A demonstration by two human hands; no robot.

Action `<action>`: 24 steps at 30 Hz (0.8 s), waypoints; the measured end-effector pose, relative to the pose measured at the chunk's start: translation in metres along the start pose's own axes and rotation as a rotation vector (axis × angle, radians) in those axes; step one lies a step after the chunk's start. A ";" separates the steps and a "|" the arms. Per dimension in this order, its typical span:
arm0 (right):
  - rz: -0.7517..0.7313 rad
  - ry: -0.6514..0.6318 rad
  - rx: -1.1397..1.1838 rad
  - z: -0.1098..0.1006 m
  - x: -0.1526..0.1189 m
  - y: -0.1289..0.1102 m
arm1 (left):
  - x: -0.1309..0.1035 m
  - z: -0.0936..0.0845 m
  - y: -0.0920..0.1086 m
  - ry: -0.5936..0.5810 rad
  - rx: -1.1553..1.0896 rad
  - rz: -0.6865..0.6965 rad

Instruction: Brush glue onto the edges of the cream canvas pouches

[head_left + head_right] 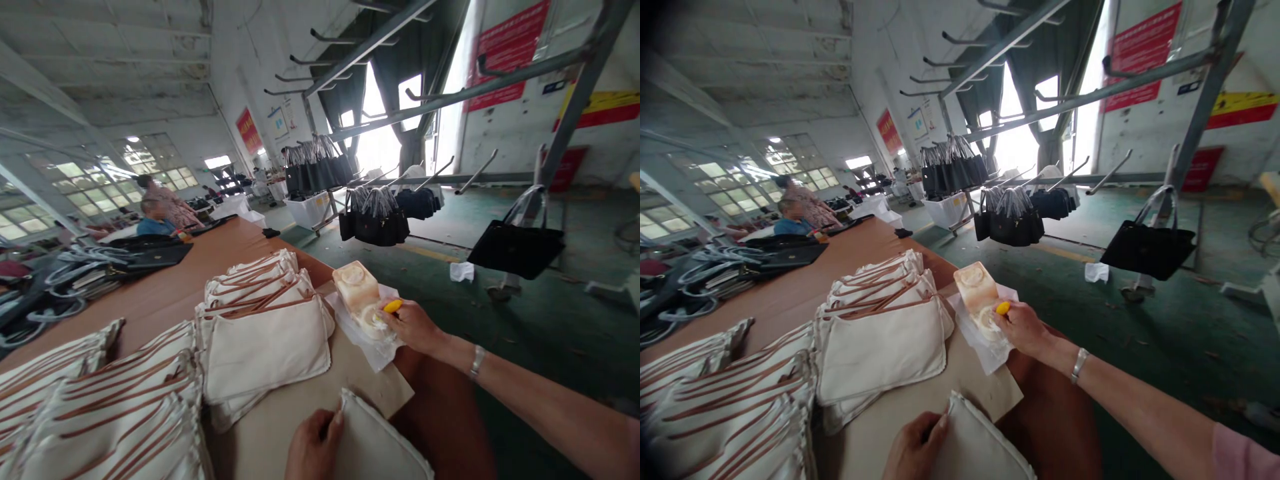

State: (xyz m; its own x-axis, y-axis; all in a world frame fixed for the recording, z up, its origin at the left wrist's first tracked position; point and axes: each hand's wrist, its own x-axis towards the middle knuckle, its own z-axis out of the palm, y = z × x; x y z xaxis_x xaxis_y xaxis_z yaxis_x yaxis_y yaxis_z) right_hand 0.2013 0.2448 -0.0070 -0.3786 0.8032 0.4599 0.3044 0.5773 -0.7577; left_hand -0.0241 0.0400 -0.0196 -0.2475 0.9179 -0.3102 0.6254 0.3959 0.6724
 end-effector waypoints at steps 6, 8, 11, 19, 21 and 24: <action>-0.046 0.024 -0.019 -0.009 -0.002 -0.003 | 0.002 0.012 -0.016 0.079 0.026 0.026; -0.089 -0.009 -0.018 -0.014 -0.010 -0.007 | 0.000 0.014 -0.017 0.110 0.010 0.033; -0.148 -0.077 -0.004 -0.021 -0.026 -0.014 | -0.005 0.013 -0.016 0.112 -0.098 0.038; -0.158 -0.037 0.039 -0.029 -0.041 -0.021 | -0.031 0.006 0.003 -0.002 -0.487 0.032; -0.135 -0.023 0.044 -0.032 -0.043 -0.030 | -0.039 0.003 0.008 -0.008 -0.497 0.058; -0.042 0.032 0.107 -0.041 -0.053 -0.059 | -0.049 0.000 0.014 0.002 -0.478 0.123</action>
State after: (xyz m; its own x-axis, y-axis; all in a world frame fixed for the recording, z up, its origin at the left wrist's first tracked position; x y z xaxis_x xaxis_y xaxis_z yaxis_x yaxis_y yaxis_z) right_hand 0.2393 0.1740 0.0325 -0.3603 0.7837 0.5059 0.1928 0.5932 -0.7816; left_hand -0.0035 0.0007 0.0055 -0.1955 0.9583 -0.2084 0.2403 0.2528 0.9372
